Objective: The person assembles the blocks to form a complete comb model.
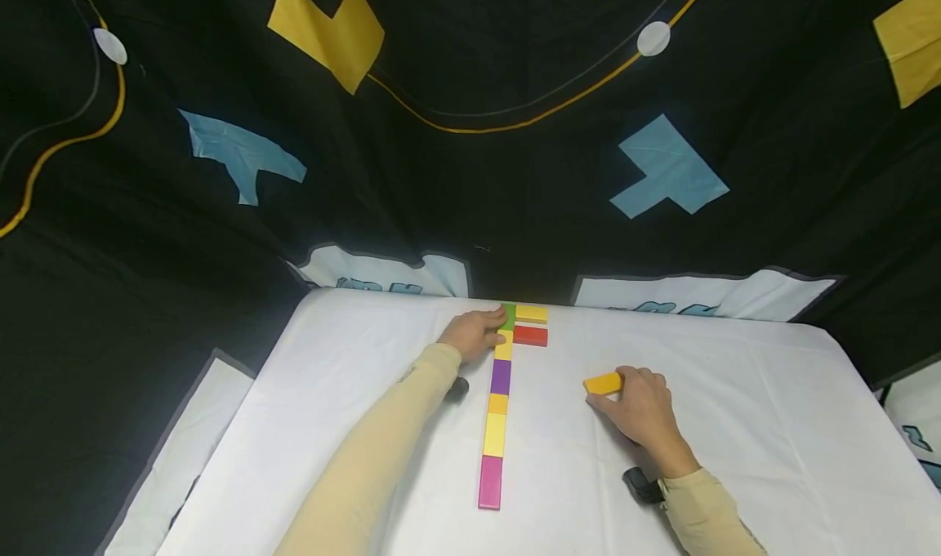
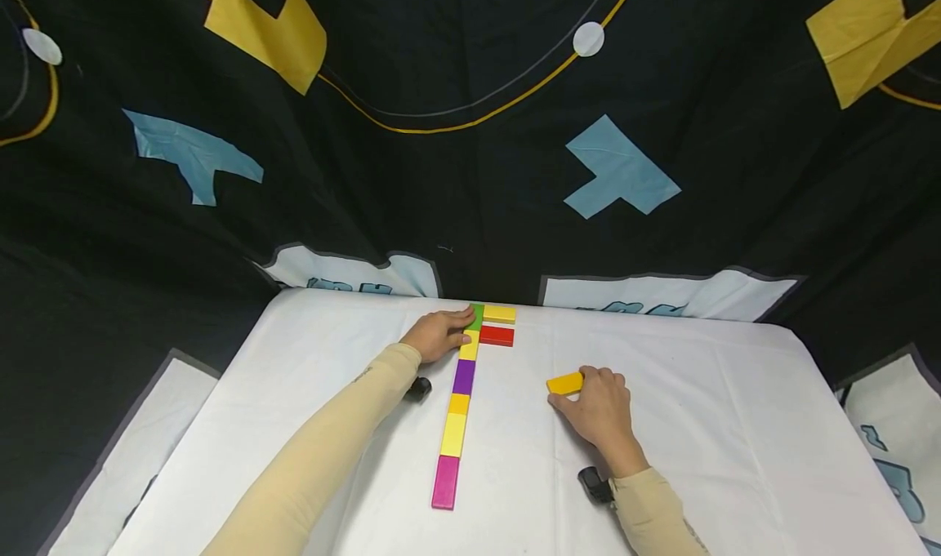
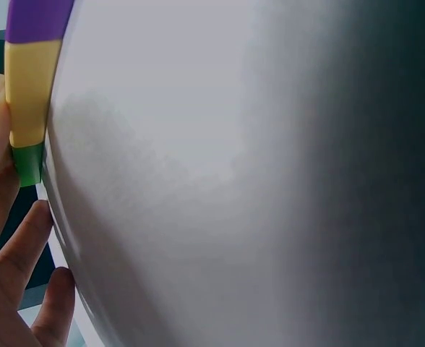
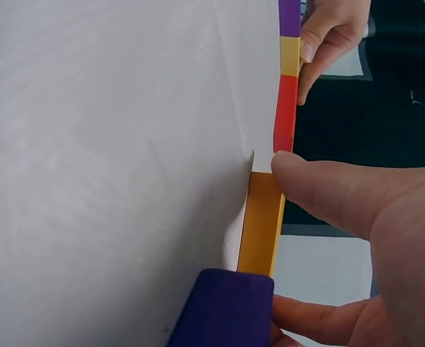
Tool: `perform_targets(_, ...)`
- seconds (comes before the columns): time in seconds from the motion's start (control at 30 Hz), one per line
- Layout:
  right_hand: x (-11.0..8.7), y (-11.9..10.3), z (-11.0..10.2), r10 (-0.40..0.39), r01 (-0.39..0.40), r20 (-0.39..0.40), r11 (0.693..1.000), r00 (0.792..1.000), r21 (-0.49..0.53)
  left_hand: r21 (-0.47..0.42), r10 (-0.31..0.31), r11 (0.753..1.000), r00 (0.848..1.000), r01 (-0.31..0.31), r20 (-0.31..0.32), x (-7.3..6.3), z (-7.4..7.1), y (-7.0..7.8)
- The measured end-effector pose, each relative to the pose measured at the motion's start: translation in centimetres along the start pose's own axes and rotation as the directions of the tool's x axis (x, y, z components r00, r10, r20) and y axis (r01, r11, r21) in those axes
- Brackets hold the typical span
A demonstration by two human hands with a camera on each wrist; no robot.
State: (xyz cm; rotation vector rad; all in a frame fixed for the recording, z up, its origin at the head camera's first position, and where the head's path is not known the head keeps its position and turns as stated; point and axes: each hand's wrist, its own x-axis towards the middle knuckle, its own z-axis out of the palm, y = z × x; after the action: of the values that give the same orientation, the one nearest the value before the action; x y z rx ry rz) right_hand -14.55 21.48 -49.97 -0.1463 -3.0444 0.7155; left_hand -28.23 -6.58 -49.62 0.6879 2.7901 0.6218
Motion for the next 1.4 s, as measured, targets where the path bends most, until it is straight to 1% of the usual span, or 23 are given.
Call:
perform_targets(0.17,0.1,-0.2,0.0,0.023,-0.023,-0.005,1.0,1.0,-0.011,0.006,0.006,1.0,1.0,-0.006,-0.009,0.0,0.1,0.0)
perform_targets(0.37,0.4,-1.0,-0.4,0.05,-0.05,-0.007,0.999,0.999,0.0,0.012,0.001,1.0,1.0,-0.001,-0.005,-0.1,0.0,0.0)
perform_targets(0.47,0.6,-1.5,-0.7,0.049,-0.049,-0.013,0.999,0.999,0.014,0.01,-0.003,1.0,1.0,0.003,0.004,-0.1,0.0,0.1)
perform_targets(0.77,0.9,-3.0,-0.6,0.041,-0.039,-0.043,0.998,0.998,0.047,0.021,0.002,1.0,1.0,-0.002,-0.006,0.0,0.0,0.0)
perform_targets(1.13,1.4,-5.1,-0.1,0.065,-0.063,-0.03,0.996,0.997,0.066,0.036,-0.005,0.999,1.0,0.005,0.0,0.1,0.1,-0.1)
perform_targets(1.4,1.8,-5.9,0.6,0.038,-0.034,-0.053,0.997,0.998,0.068,0.016,-0.012,1.0,1.0,0.012,0.002,0.1,0.2,-0.2)
